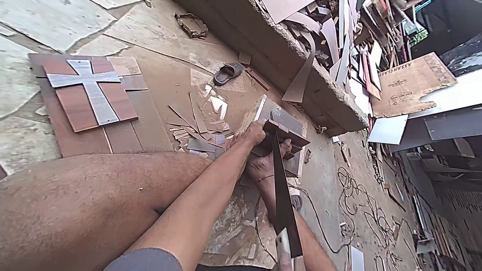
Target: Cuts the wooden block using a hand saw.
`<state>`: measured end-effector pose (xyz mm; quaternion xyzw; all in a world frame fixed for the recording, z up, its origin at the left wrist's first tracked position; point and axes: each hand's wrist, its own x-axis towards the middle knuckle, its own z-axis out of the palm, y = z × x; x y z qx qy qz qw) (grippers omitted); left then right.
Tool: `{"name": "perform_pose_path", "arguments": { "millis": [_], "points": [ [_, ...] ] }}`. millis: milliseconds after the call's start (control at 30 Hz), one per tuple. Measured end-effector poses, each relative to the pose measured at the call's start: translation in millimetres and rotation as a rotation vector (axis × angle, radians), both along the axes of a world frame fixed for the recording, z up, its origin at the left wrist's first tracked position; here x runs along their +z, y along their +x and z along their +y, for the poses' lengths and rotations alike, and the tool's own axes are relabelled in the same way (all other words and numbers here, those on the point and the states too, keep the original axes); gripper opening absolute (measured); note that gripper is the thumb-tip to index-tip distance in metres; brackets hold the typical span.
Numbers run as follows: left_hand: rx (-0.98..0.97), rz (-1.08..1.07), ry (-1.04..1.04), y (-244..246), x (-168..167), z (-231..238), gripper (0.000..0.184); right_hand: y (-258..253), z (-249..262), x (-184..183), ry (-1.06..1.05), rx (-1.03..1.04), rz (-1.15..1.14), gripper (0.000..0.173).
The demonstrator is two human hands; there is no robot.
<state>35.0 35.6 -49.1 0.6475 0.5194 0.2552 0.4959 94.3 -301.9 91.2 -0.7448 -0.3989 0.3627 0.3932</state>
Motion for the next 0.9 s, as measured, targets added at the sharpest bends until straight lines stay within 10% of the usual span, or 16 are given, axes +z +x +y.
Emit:
{"name": "perform_pose_path", "arguments": {
  "millis": [200, 400, 767, 900],
  "points": [
    [0.016, 0.01, -0.005, 0.5, -1.3, -3.3, 0.035, 29.8, 102.4, -88.3, 0.132, -0.053, -0.215, 0.046],
    [-0.033, 0.0, 0.059, 1.9, -4.3, -23.5, 0.028, 21.8, 14.7, -36.2, 0.043, -0.056, -0.141, 0.033],
    [-0.01, -0.015, 0.031, -2.6, -0.7, -4.1, 0.035, 28.5, 120.2, -99.4, 0.17, -0.076, -0.303, 0.044],
    [0.01, 0.013, 0.033, -1.8, 1.8, -2.5, 0.039, 17.3, 53.4, -63.4, 0.145, -0.046, -0.283, 0.037]
  ]
}}
